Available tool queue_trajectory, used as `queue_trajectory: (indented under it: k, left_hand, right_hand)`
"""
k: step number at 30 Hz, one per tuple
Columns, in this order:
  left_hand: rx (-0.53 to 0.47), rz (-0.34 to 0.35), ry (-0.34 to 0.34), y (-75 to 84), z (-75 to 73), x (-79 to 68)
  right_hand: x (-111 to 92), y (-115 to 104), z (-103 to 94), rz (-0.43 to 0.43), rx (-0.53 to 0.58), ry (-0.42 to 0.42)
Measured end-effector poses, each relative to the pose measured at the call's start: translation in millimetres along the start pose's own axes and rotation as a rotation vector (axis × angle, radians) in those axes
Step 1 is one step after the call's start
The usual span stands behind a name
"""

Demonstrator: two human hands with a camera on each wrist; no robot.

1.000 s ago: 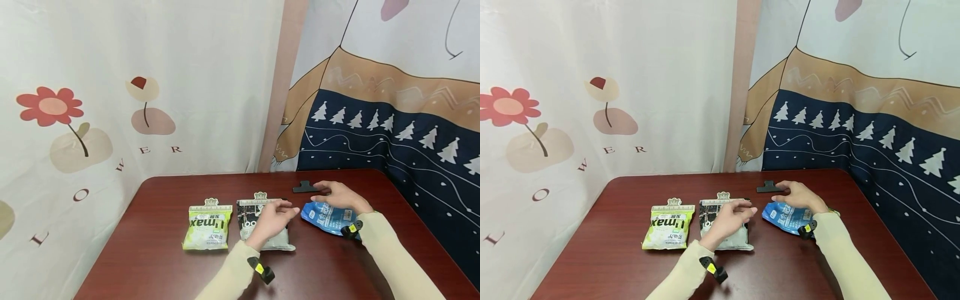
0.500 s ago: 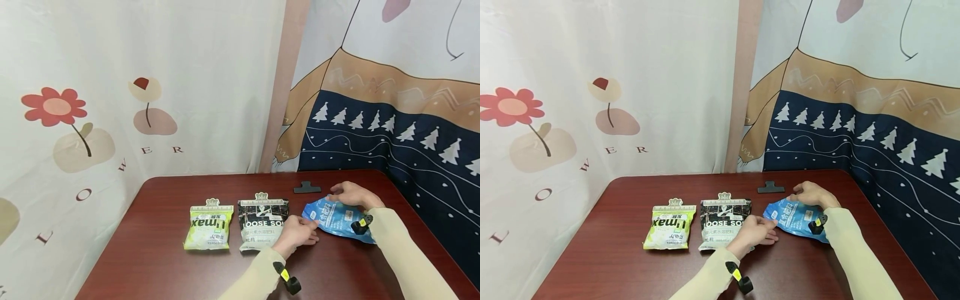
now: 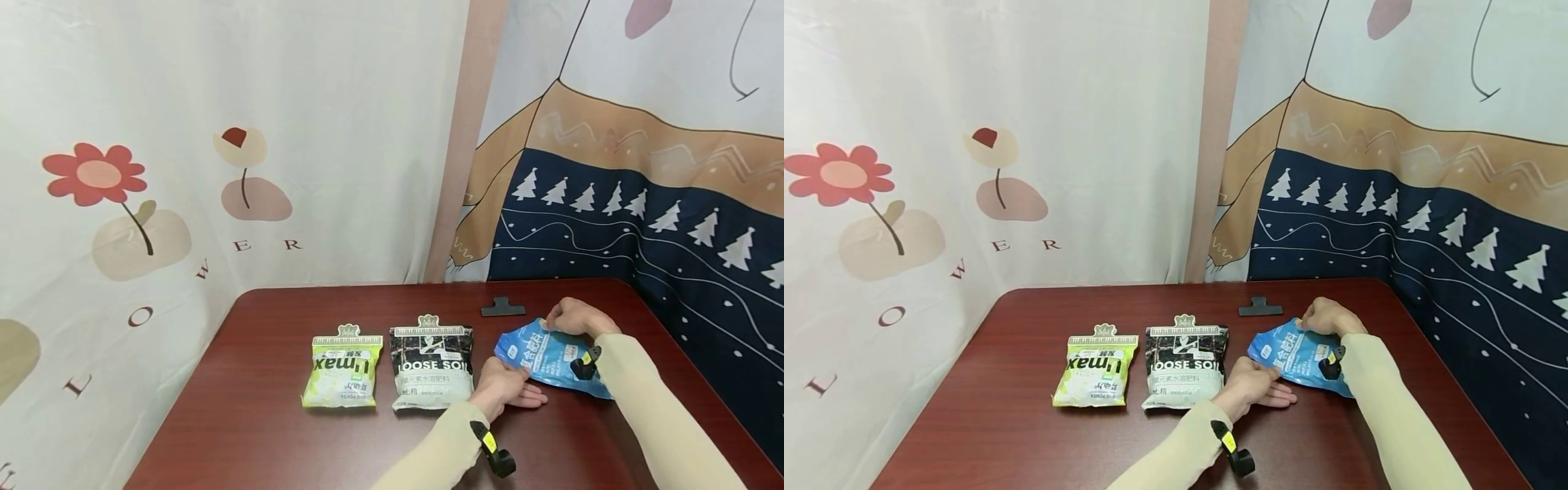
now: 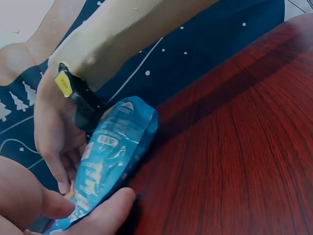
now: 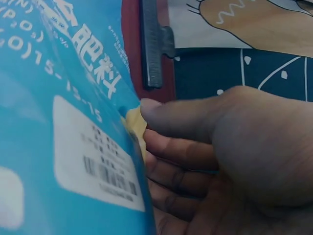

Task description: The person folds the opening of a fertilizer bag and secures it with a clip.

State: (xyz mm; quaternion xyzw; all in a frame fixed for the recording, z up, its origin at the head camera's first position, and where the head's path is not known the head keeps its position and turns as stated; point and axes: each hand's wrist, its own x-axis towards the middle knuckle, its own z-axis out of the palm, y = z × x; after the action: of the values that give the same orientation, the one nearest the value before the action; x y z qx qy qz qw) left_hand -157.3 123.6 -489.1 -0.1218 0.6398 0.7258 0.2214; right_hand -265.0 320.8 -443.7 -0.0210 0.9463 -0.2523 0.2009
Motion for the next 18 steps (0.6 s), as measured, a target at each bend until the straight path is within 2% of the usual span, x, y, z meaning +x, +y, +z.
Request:
queue_trajectory:
  k: [7, 18]
  left_hand:
    - [-0.036, 0.005, 0.046, -3.7, 4.0, 6.1]
    - [-0.055, 0.012, 0.061, -3.6, 5.0, 7.9]
  right_hand:
    - [6.7, 4.3, 3.2, 0.027, 0.011, 0.031]
    - [10.5, 7.8, 8.3, -0.015, 0.027, 0.107]
